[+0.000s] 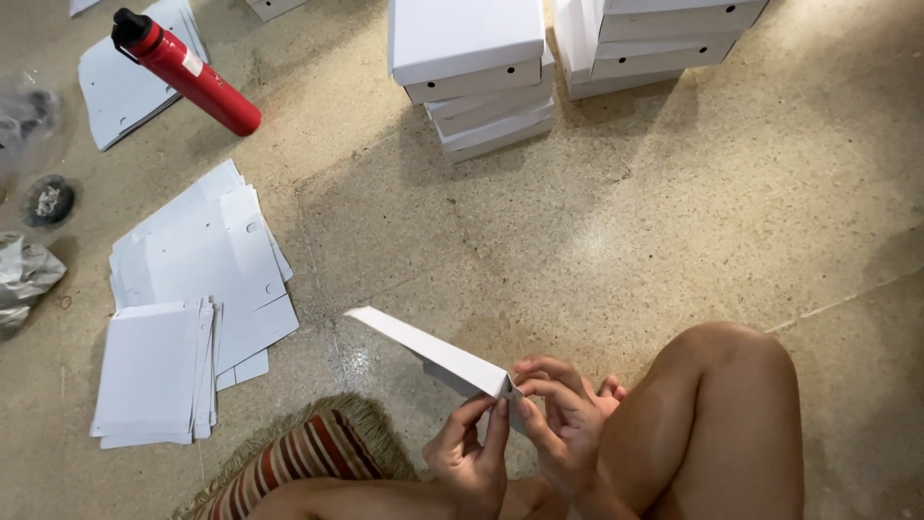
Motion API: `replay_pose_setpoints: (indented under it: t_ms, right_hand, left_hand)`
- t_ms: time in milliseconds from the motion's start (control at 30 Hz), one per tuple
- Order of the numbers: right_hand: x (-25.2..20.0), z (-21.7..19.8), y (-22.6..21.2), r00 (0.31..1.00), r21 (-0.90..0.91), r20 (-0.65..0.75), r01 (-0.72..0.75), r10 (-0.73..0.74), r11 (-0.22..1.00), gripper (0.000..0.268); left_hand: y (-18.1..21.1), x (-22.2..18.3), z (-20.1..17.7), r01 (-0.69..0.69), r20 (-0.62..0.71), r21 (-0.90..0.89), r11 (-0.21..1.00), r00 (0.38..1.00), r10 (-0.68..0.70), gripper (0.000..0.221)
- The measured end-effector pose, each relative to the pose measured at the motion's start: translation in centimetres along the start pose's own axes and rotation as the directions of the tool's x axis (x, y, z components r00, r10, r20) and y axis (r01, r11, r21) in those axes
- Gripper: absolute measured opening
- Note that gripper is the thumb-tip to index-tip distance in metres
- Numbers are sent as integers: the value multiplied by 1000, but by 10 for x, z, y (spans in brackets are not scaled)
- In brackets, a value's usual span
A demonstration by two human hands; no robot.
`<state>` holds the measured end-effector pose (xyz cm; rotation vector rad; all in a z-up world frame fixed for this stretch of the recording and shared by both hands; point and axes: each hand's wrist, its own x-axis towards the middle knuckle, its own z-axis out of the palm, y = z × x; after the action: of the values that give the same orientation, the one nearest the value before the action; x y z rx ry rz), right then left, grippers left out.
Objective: Assembling cardboard boxes by folding flat sheets and interlocking tabs while sitting on the floor.
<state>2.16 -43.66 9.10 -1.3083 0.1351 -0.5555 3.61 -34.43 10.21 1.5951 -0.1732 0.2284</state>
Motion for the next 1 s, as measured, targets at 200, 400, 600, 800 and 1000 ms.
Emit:
replay_pose_setpoints:
  t_ms: [200, 400, 600, 800, 1000]
  right_hand:
    - [1, 1, -1, 991, -64, 72, 117, -113, 991, 8]
    - [0, 3, -6, 991, -113, 63, 128, -121, 985, 9]
    - [0, 4, -14, 982, -374, 15, 179, -187, 910, 8]
    - [-3, 0, -8, 994, -139, -23, 99, -103, 985, 9]
    - [1, 0, -15, 995, -155, 37, 101, -97, 983, 8]
  left_hand:
    - [6, -2, -2, -48, 6, 74, 996, 999, 48, 9]
    - [5, -4, -5, -35, -5, 85, 996, 999, 36, 11]
    - [4, -6, -5, -71, -24, 171, 983, 997, 77, 15]
    - [10, -4, -4, -118, 21, 158, 980, 993, 116, 11]
    - [7, -6, -4, -96, 1, 133, 987, 995, 97, 10]
